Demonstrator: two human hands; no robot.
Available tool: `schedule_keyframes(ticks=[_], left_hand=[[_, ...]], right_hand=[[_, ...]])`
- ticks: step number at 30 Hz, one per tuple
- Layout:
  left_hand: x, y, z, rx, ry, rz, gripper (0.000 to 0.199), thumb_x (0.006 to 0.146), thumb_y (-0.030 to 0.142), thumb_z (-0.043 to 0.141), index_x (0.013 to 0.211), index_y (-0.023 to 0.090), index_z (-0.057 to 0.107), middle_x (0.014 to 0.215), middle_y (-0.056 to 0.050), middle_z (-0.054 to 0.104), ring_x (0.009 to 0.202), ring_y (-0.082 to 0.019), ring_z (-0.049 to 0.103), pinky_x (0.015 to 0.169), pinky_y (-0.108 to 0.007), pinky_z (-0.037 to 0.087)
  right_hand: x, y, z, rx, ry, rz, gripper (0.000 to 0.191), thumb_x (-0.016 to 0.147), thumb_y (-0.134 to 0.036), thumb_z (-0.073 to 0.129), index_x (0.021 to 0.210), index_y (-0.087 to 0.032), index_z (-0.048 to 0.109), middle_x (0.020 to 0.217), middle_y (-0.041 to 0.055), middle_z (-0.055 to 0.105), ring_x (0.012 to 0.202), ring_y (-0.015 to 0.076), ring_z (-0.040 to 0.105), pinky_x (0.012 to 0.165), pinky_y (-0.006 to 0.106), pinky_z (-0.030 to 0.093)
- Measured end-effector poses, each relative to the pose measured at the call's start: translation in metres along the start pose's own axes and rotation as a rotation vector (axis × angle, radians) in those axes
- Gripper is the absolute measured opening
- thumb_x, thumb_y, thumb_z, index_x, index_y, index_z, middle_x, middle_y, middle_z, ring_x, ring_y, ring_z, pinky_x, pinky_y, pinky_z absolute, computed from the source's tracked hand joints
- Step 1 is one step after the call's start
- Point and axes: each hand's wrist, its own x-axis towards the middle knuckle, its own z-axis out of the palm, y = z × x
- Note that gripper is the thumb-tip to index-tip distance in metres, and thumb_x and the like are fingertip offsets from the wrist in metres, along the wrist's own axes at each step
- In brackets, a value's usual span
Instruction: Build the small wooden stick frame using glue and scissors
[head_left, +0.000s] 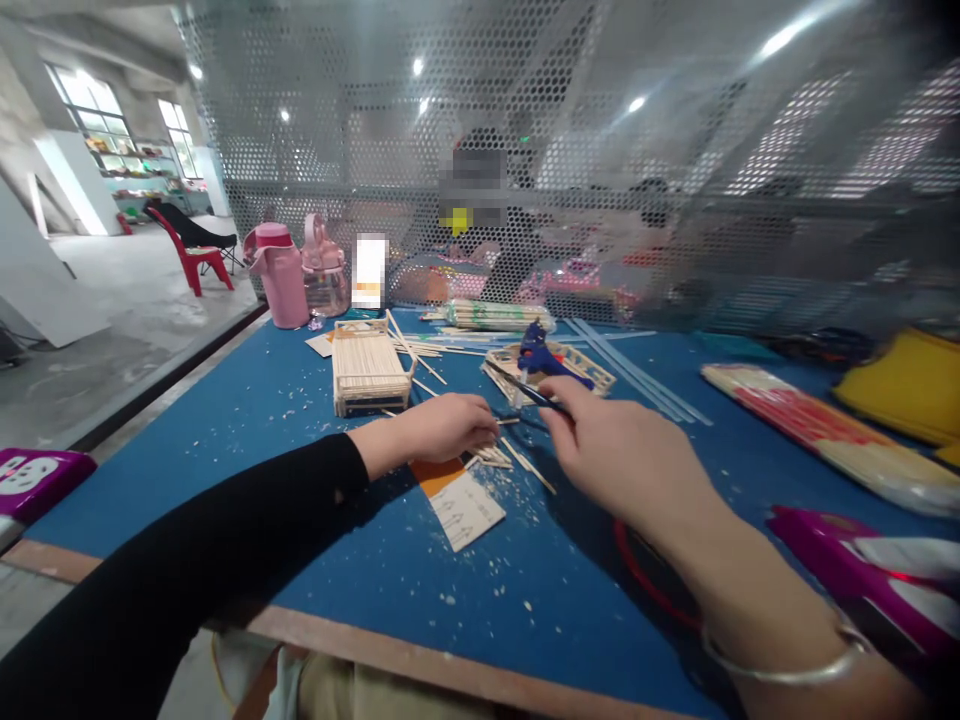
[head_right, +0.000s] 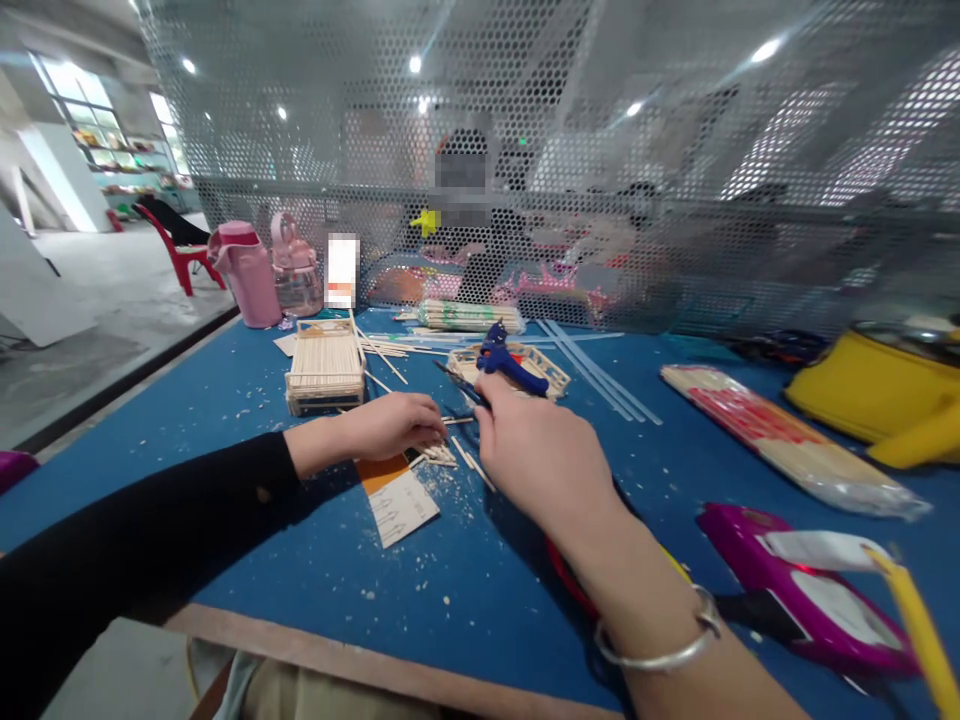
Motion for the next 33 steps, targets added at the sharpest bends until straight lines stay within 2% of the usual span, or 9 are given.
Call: schedule_keyframes(ticks=[4,8,12,13,17,20,24,28,33], left_hand=[[-0.043,0.014,-0.007,0.006,0.138,0.015,0.025,0.093,0.017,0.045,0.104,0.013,0.067,0.102,-0.011,0.069,0.092,-0.018,0.064,0.081,-0.028,0.05],[-0.099,0.024,-0.017,0.062,0.368,0.174,0.02,0.092,0.023,0.046,0.092,0.017,0.065,0.071,-0.004,0.064,0.067,-0.014,0.059,0.062,-0.026,0.047],[-0.13,0.005,-0.027,0.066,0.921,-0.245,0.001,0.084,0.021,0.053,0.084,0.02,0.054,0.074,-0.001,0.056,0.068,-0.014,0.053,0.065,-0.028,0.048],[-0.132,-0.003,-0.027,0.03,0.966,-0.379,0.009,0.081,0.021,0.055,0.09,0.02,0.053,0.08,-0.002,0.056,0.073,-0.014,0.053,0.068,-0.029,0.048],[-0.127,-0.033,-0.022,-0.185,0.744,-0.629,0.046,0.072,0.019,0.067,0.116,0.016,0.051,0.11,-0.01,0.052,0.092,-0.019,0.055,0.074,-0.033,0.051],[-0.12,-0.042,-0.019,-0.234,0.664,-0.693,0.035,0.076,0.017,0.066,0.11,0.014,0.059,0.11,-0.01,0.051,0.094,-0.019,0.055,0.078,-0.035,0.052],[-0.114,-0.043,-0.022,-0.199,0.674,-0.732,0.026,0.072,0.015,0.073,0.096,0.014,0.064,0.098,-0.006,0.053,0.089,-0.018,0.055,0.083,-0.037,0.051],[-0.11,-0.045,-0.021,-0.171,0.721,-0.704,0.021,0.069,0.02,0.077,0.085,0.012,0.066,0.09,-0.005,0.053,0.086,-0.018,0.054,0.082,-0.036,0.049],[-0.106,-0.044,-0.024,-0.279,0.917,-0.583,0.006,0.075,0.019,0.071,0.077,0.015,0.067,0.092,-0.005,0.059,0.081,-0.015,0.054,0.075,-0.03,0.048]], right_hand=[[-0.002,-0.007,0.003,-0.161,-0.109,-0.01,0.034,0.089,-0.027,0.038,0.113,-0.02,0.06,0.082,0.0159,0.072,0.071,0.0313,0.068,0.051,0.034,0.035],[0.005,-0.011,0.02,-0.147,-0.221,-0.021,0.032,0.087,-0.021,0.038,0.107,-0.018,0.063,0.084,0.016,0.072,0.07,0.029,0.068,0.05,0.033,0.038],[0.009,-0.015,0.033,-0.11,-0.249,-0.055,0.028,0.086,-0.025,0.043,0.104,-0.018,0.064,0.091,0.0155,0.072,0.074,0.0291,0.068,0.052,0.034,0.041],[0.009,-0.016,0.035,-0.094,-0.232,-0.066,0.027,0.087,-0.029,0.044,0.101,-0.018,0.064,0.094,0.0155,0.072,0.077,0.0298,0.068,0.053,0.034,0.041],[0.007,-0.019,0.036,0.039,-0.072,-0.17,0.029,0.089,-0.035,0.043,0.099,-0.019,0.065,0.103,0.0132,0.07,0.09,0.0302,0.066,0.061,0.036,0.046],[0.003,-0.026,0.04,0.177,-0.002,-0.472,0.03,0.089,-0.036,0.047,0.106,-0.018,0.065,0.106,0.0114,0.07,0.099,0.0282,0.063,0.075,0.039,0.048],[-0.003,-0.036,0.05,0.267,0.014,-0.799,0.031,0.089,-0.036,0.051,0.113,-0.021,0.063,0.118,0.0101,0.068,0.112,0.0294,0.059,0.095,0.053,0.039],[-0.005,-0.037,0.052,0.306,-0.013,-0.846,0.028,0.093,-0.034,0.043,0.103,-0.022,0.066,0.115,0.0101,0.07,0.107,0.0277,0.063,0.097,0.058,0.034],[-0.006,-0.035,0.047,0.36,-0.092,-0.89,0.026,0.094,-0.027,0.042,0.102,-0.024,0.066,0.115,0.0077,0.07,0.106,0.0233,0.064,0.099,0.055,0.035]])
